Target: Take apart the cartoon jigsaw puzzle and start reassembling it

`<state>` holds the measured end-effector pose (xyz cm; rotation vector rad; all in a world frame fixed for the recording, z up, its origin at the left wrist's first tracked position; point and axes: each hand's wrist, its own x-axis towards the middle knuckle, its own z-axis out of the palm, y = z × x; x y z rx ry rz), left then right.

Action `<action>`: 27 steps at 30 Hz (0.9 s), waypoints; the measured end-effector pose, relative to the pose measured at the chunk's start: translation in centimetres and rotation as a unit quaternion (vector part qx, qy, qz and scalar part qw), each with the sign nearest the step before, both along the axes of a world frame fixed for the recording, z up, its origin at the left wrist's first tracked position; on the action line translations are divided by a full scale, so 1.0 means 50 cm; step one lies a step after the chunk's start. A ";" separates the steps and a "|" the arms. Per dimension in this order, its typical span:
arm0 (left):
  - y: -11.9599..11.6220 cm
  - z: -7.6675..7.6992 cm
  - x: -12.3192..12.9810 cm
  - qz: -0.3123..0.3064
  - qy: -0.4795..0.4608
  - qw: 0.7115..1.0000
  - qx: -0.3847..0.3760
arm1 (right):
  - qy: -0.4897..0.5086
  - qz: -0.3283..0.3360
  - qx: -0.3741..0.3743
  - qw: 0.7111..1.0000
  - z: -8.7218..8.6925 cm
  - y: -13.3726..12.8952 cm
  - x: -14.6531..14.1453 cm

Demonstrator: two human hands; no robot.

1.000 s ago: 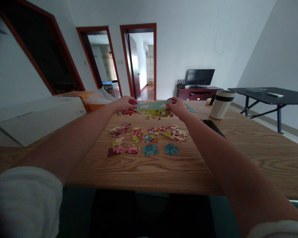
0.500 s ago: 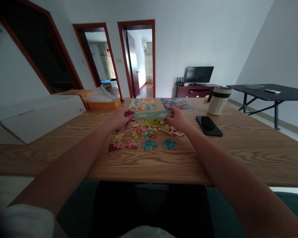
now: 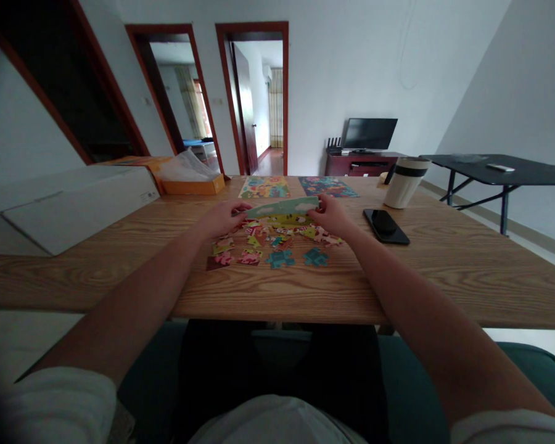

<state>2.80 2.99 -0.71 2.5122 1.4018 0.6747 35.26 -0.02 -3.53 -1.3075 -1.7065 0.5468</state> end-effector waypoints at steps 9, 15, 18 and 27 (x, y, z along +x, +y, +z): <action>0.003 0.016 -0.033 0.023 0.079 0.995 -0.054 | -0.032 0.007 0.027 0.999 0.022 -0.016 -0.006; 0.006 0.021 -0.043 0.040 0.109 0.991 -0.064 | -0.033 0.035 0.034 0.998 0.011 -0.003 0.006; 0.001 0.026 -0.043 0.039 0.092 0.993 -0.059 | -0.028 0.026 0.032 0.999 0.000 0.008 0.015; -0.010 0.036 -0.045 0.036 0.030 0.994 -0.098 | 0.088 0.059 0.029 0.994 -0.006 0.016 0.023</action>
